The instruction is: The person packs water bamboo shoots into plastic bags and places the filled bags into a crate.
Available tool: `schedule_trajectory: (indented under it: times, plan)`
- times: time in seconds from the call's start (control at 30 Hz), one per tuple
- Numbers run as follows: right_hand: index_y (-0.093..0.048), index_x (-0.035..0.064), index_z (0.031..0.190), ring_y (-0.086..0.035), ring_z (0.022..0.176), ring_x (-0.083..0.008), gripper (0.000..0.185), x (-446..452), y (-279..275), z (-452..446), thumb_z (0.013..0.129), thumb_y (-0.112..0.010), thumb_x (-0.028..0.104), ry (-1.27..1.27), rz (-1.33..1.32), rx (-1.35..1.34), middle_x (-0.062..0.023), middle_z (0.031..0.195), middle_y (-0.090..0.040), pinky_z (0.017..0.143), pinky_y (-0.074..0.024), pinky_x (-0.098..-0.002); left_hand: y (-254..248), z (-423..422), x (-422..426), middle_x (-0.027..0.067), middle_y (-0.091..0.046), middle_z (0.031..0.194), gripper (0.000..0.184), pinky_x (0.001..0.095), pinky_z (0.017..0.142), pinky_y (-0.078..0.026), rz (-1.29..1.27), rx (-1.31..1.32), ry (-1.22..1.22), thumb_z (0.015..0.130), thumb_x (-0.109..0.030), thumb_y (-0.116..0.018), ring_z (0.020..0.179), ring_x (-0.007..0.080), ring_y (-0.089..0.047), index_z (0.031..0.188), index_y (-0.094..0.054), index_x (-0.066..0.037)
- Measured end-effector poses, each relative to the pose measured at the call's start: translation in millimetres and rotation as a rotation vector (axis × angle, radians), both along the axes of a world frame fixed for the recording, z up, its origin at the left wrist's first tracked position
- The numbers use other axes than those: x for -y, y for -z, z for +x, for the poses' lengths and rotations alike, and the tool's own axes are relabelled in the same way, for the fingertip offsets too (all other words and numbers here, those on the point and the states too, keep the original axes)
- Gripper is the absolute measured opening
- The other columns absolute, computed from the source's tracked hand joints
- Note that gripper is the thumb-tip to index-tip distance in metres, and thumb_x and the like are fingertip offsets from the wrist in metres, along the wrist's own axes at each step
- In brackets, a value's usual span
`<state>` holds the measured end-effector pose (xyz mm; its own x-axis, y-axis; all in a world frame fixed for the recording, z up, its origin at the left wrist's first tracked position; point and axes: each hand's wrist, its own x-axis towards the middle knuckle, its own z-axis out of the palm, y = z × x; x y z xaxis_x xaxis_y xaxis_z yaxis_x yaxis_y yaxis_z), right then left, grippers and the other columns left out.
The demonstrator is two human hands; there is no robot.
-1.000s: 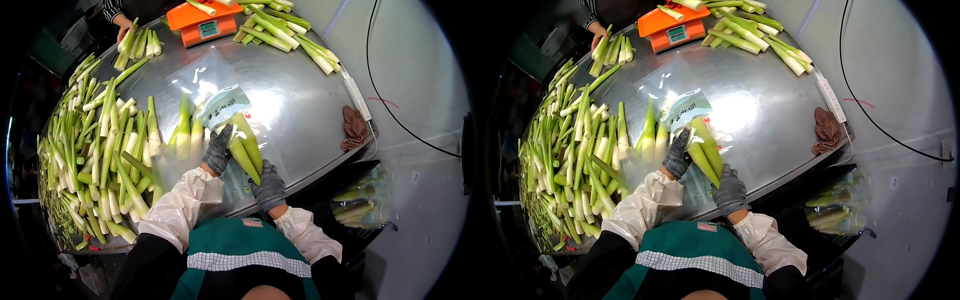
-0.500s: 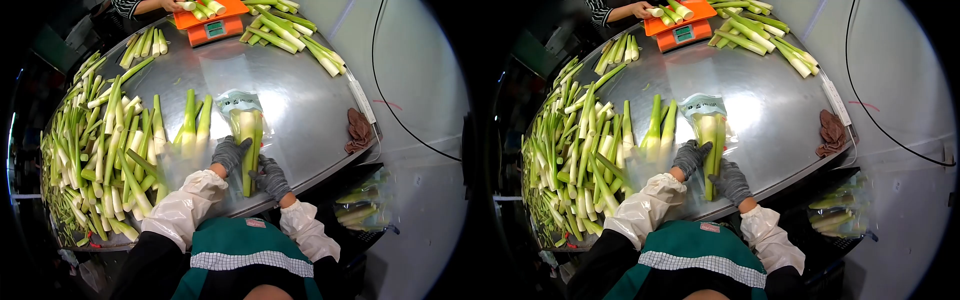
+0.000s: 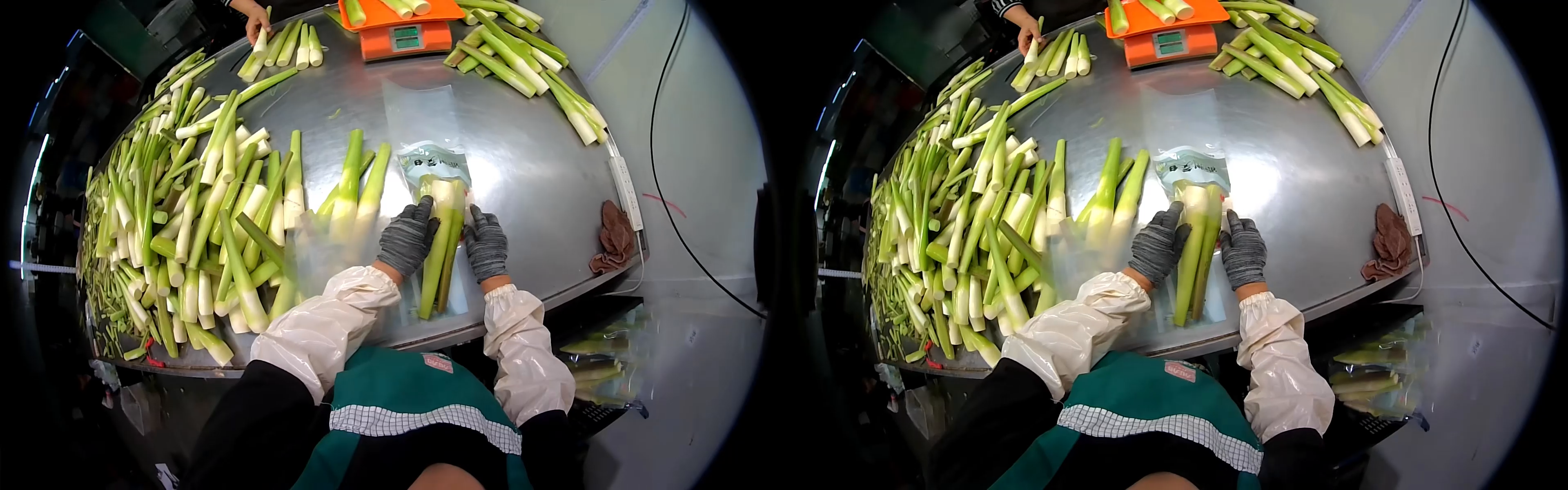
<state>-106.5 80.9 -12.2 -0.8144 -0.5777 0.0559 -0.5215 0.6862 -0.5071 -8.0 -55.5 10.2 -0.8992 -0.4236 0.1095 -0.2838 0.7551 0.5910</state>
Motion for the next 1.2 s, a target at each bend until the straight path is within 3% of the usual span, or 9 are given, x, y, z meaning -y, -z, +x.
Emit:
schedule_trajectory:
  times: [0.27, 0.4, 0.53, 0.6, 0.63, 0.77, 0.9, 1.07, 1.2]
  plan:
    - [-0.057, 0.0064, 0.09, -0.056, 0.069, -0.0275, 0.017, 4.8, 5.5, 13.3, 0.075, -0.05, 0.011, 0.18, -0.365, -0.186, -0.0122, 0.076, -0.055, 0.063, -0.0448, -0.034, 22.0, 6.5, 8.3, 0.0132, -0.053, 0.083, 0.032, 0.0397, 0.054, -0.043, -0.1, -0.233, 0.054, 0.074, -0.008, -0.046, 0.066, 0.0295, -0.054, 0.106, -0.042, -0.009]
    - [-0.054, 0.0011, 0.086, -0.056, 0.066, -0.0239, 0.012, 1.2, 33.0, 42.8, 0.077, -0.05, 0.009, 0.28, -0.479, 0.032, -0.0135, 0.074, -0.056, 0.061, -0.0439, -0.0324, 29.1, 28.6, -9.7, 0.0174, -0.051, 0.078, 0.017, 0.0396, 0.055, -0.042, 0.057, -0.366, -0.078, 0.078, -0.01, -0.044, 0.064, 0.033, -0.051, 0.094, -0.043, -0.006]
    - [-0.052, 0.0014, 0.084, -0.054, 0.064, -0.025, 0.011, 13.6, 22.5, 54.6, 0.078, -0.049, 0.01, 0.353, -0.458, -0.009, -0.0139, 0.073, -0.055, 0.061, -0.0432, -0.0326, 44.3, 30.3, -24.0, 0.0184, -0.049, 0.083, 0.023, 0.0372, 0.058, -0.041, 0.31, -0.19, -0.262, 0.079, -0.012, -0.046, 0.064, 0.0308, -0.051, 0.1, -0.041, -0.003]
    - [-0.052, 0.0036, 0.084, -0.054, 0.068, -0.0316, 0.011, 16.9, 19.7, 55.4, 0.077, -0.047, 0.011, 0.345, -0.384, -0.048, -0.0145, 0.078, -0.055, 0.062, -0.0436, -0.0371, 35.5, 21.9, -25.1, 0.0182, -0.046, 0.091, 0.038, 0.0349, 0.064, -0.041, 0.244, -0.412, -0.311, 0.079, -0.014, -0.049, 0.071, 0.0266, -0.05, 0.111, -0.035, 0.0]
    - [-0.052, 0.0037, 0.084, -0.054, 0.069, -0.0321, 0.012, 15.8, 17.5, 55.4, 0.078, -0.046, 0.013, 0.367, -0.37, 0.02, -0.0161, 0.078, -0.055, 0.062, -0.0432, -0.0375, 30.9, 20.8, -29.7, 0.0179, -0.043, 0.104, 0.052, 0.0346, 0.073, -0.04, 0.856, -0.415, -0.372, 0.078, -0.016, -0.053, 0.083, 0.0256, -0.049, 0.119, -0.027, 0.001]
    - [-0.05, 0.0029, 0.083, -0.054, 0.066, -0.0269, 0.01, 18.5, 15.9, 61.2, 0.08, -0.047, 0.012, 0.427, -0.422, 0.157, -0.0138, 0.074, -0.054, 0.062, -0.043, -0.0341, 29.2, 20.2, -22.2, 0.0233, -0.042, 0.11, 0.05, 0.0365, 0.082, -0.037, 0.597, -0.263, -0.157, 0.079, -0.021, -0.05, 0.098, 0.0318, -0.045, 0.119, -0.029, 0.001]
    - [-0.046, 0.0009, 0.08, -0.047, 0.063, -0.016, 0.009, 30.1, 18.6, 59.1, 0.079, -0.049, 0.009, 0.539, -0.711, 0.317, -0.0073, 0.069, -0.051, 0.062, -0.0416, -0.0285, 31.4, 12.3, -14.5, 0.023, -0.051, 0.091, 0.023, 0.0402, 0.074, -0.039, 0.128, -0.404, -0.179, 0.078, -0.013, -0.047, 0.083, 0.0374, -0.049, 0.096, -0.049, 0.001]
    - [-0.044, 0.0002, 0.077, -0.047, 0.057, -0.0136, 0.008, 21.0, 15.8, 30.2, 0.079, -0.049, 0.005, 0.432, -0.639, 0.241, -0.005, 0.065, -0.05, 0.056, -0.0434, -0.0268, -30.1, -6.6, 3.2, 0.0224, -0.053, 0.077, 0.014, 0.0406, 0.063, -0.04, 0.34, -0.181, -0.225, 0.079, -0.012, -0.045, 0.072, 0.0378, -0.05, 0.084, -0.049, 0.0]
    - [-0.042, -0.0024, 0.081, -0.052, 0.044, -0.016, 0.013, 30.4, -106.5, 4.9, 0.076, -0.051, 0.005, 0.385, -0.884, 0.75, -0.0102, 0.063, -0.052, 0.038, -0.0452, -0.0274, -45.9, -33.7, 26.7, 0.0183, -0.053, 0.065, 0.015, 0.04, 0.057, -0.041, 0.262, -0.217, -0.133, 0.081, -0.016, -0.046, 0.063, 0.0361, -0.051, 0.077, -0.049, -0.002]
